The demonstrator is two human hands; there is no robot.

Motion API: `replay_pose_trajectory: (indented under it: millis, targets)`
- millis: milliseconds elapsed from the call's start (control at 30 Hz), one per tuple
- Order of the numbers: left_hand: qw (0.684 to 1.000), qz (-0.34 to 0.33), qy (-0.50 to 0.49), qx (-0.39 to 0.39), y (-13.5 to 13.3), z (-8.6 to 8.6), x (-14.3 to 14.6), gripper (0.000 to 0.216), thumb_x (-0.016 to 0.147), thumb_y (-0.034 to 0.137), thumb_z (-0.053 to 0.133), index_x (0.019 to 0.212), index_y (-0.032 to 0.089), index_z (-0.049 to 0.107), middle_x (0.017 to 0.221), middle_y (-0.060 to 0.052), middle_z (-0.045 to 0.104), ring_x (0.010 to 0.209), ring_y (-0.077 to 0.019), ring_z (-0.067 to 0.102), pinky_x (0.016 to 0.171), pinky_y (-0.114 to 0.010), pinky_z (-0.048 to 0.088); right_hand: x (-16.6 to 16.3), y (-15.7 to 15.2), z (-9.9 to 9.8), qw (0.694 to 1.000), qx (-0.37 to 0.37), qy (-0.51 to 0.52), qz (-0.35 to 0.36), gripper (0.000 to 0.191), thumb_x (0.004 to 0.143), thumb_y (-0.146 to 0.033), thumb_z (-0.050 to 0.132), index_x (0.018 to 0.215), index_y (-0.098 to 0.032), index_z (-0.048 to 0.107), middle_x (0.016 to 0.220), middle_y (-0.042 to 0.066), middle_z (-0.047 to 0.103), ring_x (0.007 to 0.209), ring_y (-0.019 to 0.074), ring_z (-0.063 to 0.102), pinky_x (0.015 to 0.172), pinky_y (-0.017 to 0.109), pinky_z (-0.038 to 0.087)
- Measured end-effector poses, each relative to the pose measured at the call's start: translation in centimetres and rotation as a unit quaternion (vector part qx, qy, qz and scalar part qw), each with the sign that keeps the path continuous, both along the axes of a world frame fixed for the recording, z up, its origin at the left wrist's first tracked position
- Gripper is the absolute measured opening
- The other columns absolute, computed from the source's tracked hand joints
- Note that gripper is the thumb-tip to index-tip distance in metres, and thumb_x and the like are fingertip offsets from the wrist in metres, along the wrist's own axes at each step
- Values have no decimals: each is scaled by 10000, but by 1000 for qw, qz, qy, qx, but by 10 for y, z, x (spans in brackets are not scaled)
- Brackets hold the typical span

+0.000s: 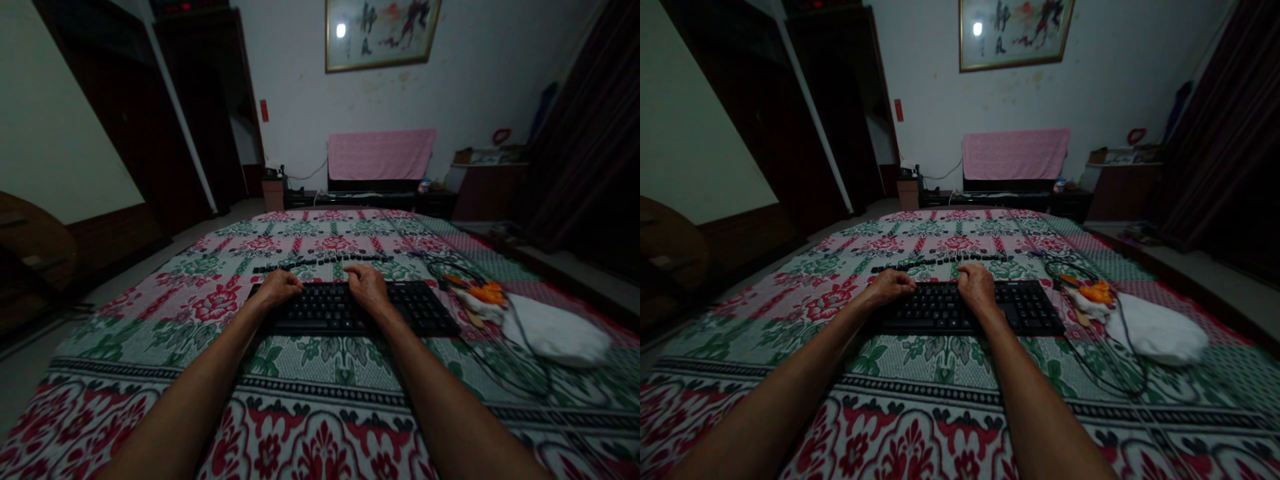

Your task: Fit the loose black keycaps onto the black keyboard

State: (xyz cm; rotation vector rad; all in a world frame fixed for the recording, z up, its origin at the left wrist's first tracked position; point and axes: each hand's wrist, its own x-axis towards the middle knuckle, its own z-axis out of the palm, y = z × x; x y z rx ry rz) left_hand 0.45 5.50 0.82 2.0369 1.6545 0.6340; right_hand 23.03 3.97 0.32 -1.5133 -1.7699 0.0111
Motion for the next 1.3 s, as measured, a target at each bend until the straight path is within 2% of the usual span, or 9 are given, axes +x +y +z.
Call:
replay_pose_trajectory:
  millis: [167,367,733,1000,1167,1233,1300]
  targets:
    - [1000,-6,4,-1,-2,0,0,212,613,270,554,748,173,685,693,1,664,670,-137,573,594,-213,404,7,-1,-1,998,-39,-55,9,287,764,-165,417,901,-174,669,938,49,664,907,154,583,840,239,405]
    - [1000,-2,-1,-3,-7,3,0,238,623,291,530,754,164,682,669,3,651,644,-136,559,567,-213,389,13,1,-2,996,-66,-56,21,303,798,-189,391,947,-188,655,966,28,666,900,141,598,826,224,413]
    - [1000,-25,-18,5,-1,-2,-5,235,606,293,542,741,163,684,638,11,643,614,-132,556,561,-215,388,21,0,2,994,-79,-60,37,301,771,-178,410,916,-218,670,919,3,680,872,136,609,813,223,424]
    - [999,-32,-19,4,-3,2,-3,225,609,295,543,728,168,685,648,8,647,636,-140,564,568,-219,390,22,2,1,995,-79,-57,30,296,764,-186,415,900,-234,674,903,-11,684,869,132,608,805,216,427]
    - [994,-4,-105,-28,-5,6,-10,260,593,319,584,764,150,683,668,3,654,620,-126,560,579,-215,405,21,3,0,995,-80,-55,24,299,764,-188,412,897,-233,676,912,-10,682,865,132,610,801,216,428]
    - [989,34,-143,-20,-4,7,-17,309,624,346,572,833,145,678,708,-10,667,632,-129,569,585,-217,413,20,2,0,995,-84,-55,16,301,765,-193,409,898,-238,675,908,-11,683,859,136,612,792,225,433]
    - [987,79,-140,15,-2,7,-25,333,661,363,546,882,150,673,753,-24,679,670,-141,583,599,-222,420,20,1,-1,995,-84,-55,11,304,765,-195,407,904,-243,673,908,-13,682,863,142,612,785,233,435]
